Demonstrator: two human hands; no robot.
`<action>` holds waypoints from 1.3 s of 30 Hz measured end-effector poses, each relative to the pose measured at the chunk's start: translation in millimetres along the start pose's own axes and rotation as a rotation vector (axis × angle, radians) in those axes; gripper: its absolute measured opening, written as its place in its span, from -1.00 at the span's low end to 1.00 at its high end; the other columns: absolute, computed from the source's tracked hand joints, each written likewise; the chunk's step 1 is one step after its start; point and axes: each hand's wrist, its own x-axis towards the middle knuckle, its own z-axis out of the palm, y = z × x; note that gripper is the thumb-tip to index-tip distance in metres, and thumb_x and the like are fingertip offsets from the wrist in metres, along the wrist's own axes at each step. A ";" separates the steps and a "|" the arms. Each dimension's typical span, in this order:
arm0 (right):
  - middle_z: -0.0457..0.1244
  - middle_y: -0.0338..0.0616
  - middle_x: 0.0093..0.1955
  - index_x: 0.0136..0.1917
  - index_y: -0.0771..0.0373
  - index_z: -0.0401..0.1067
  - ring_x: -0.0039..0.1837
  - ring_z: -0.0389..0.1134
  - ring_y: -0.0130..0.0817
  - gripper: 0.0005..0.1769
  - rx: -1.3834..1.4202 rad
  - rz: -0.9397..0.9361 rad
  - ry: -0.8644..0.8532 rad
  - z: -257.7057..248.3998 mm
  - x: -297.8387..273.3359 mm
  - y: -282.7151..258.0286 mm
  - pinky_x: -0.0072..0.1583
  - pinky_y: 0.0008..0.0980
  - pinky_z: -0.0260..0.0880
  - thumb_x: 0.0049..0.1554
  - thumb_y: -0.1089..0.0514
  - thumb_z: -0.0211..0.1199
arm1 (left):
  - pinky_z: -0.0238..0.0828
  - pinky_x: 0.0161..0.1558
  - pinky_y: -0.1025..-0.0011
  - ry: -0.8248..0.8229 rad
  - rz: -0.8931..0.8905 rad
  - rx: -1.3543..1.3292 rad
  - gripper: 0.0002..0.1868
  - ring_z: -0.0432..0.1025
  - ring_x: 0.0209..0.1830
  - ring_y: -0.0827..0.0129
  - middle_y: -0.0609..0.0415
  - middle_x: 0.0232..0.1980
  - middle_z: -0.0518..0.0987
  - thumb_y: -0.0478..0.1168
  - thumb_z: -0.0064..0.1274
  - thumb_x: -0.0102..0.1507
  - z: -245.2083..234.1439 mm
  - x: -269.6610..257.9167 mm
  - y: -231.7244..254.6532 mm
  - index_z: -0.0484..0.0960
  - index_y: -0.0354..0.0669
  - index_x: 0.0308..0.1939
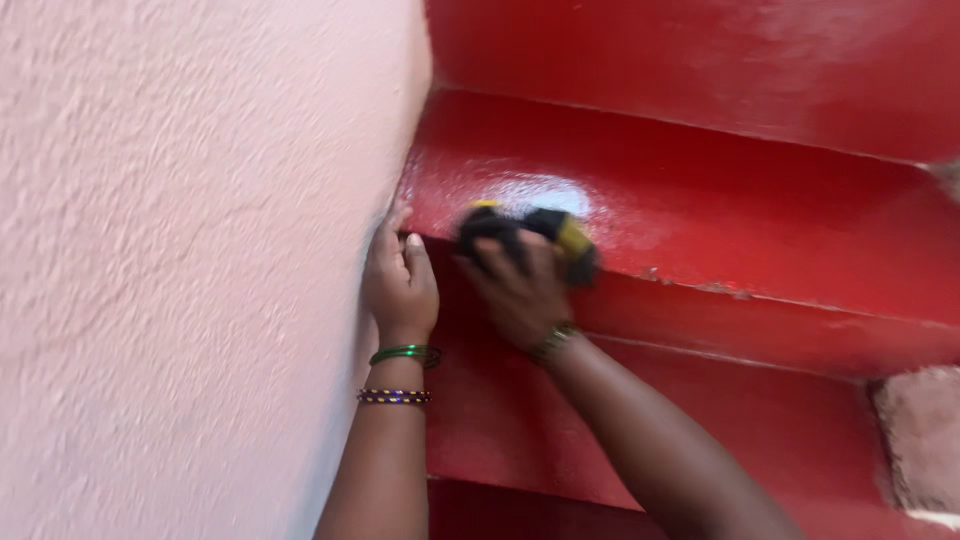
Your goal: The person wipes the red steps of a staircase with a cloth, periodically dipping the cloth into a bucket of water and wringing it out by hand.
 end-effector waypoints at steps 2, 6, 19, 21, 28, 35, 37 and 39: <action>0.06 -0.29 0.58 0.45 -0.17 0.39 0.56 -0.01 0.05 -0.50 -0.006 -0.091 0.080 17.9 18.3 -21.7 0.46 0.21 0.07 0.25 0.06 0.10 | 0.31 0.42 0.18 -0.031 -0.147 -0.300 -0.56 0.44 0.37 0.01 -0.18 0.34 0.51 -0.41 -0.20 0.36 1.7 -7.6 -8.5 0.41 -0.34 0.34; 0.08 0.06 0.57 0.67 -0.07 0.11 0.43 0.23 0.07 -0.41 0.412 -0.062 -0.963 26.5 9.5 -30.0 0.32 0.10 0.30 0.39 0.05 -0.15 | 0.24 0.50 0.14 -0.031 0.015 -0.075 -0.51 0.29 0.52 -0.07 -0.23 0.49 0.39 -0.48 -0.20 0.25 -6.9 -25.9 -5.7 0.46 -0.33 0.28; 0.06 -0.05 0.62 0.59 0.19 0.15 0.50 0.20 -0.21 -0.41 0.550 -0.134 -0.324 34.3 26.4 -54.3 0.24 -0.18 0.29 0.30 0.17 -0.10 | 0.14 0.52 0.22 -0.090 -0.095 -0.258 -0.47 0.22 0.58 0.01 -0.25 0.55 0.30 -0.45 -0.22 0.32 -42.6 -41.0 10.4 0.36 -0.34 0.41; 0.12 -0.11 0.54 0.48 0.03 0.24 0.51 0.19 -0.15 -0.43 0.389 -0.259 -0.217 32.9 20.5 -57.8 0.46 -0.16 0.20 0.20 0.06 0.00 | 0.21 0.48 0.25 -0.119 -0.147 -0.292 -0.46 0.25 0.57 0.04 -0.24 0.54 0.32 -0.46 -0.25 0.30 -46.8 -43.5 7.2 0.37 -0.32 0.40; 0.11 -0.13 0.57 0.48 0.04 0.26 0.60 0.11 -0.24 -0.43 0.086 -0.370 -0.097 50.2 35.3 -53.6 0.54 -0.09 0.04 0.20 0.02 -0.04 | 0.20 0.46 0.24 -0.190 -0.181 -0.198 -0.50 0.26 0.53 -0.02 -0.27 0.49 0.36 -0.47 -0.21 0.29 -44.9 -69.5 -11.3 0.41 -0.32 0.34; 0.18 -0.32 0.54 0.46 -0.13 0.19 0.49 0.23 -0.32 -0.50 0.283 -0.227 -0.525 132.6 -66.0 -25.0 0.46 -0.14 0.12 0.26 0.06 -0.13 | 0.10 0.42 0.07 -0.496 -0.122 0.195 -0.24 0.14 0.47 -0.24 -0.37 0.49 0.17 -0.27 0.14 0.14 -20.5 -103.9 -17.0 0.26 -0.31 0.42; 0.14 -0.36 0.55 0.49 -0.27 0.09 0.41 0.32 -0.25 -0.42 0.163 -0.216 -0.454 108.9 -110.3 24.1 0.39 -0.12 0.19 0.21 0.10 -0.15 | 0.09 0.42 0.07 -0.557 -0.104 0.261 -0.18 0.12 0.49 -0.23 -0.32 0.50 0.16 -0.23 0.19 0.10 -15.0 -109.1 -19.9 0.23 -0.29 0.42; 0.10 -0.40 0.56 0.52 -0.41 -0.02 0.32 0.41 -0.19 -0.30 0.012 -0.170 -0.440 56.5 -167.0 80.8 0.32 -0.10 0.26 0.17 0.14 -0.17 | 0.09 0.42 0.07 -0.612 -0.087 0.333 -0.12 0.11 0.50 -0.22 -0.27 0.50 0.16 -0.19 0.23 0.05 -14.4 -115.3 -24.8 0.21 -0.26 0.41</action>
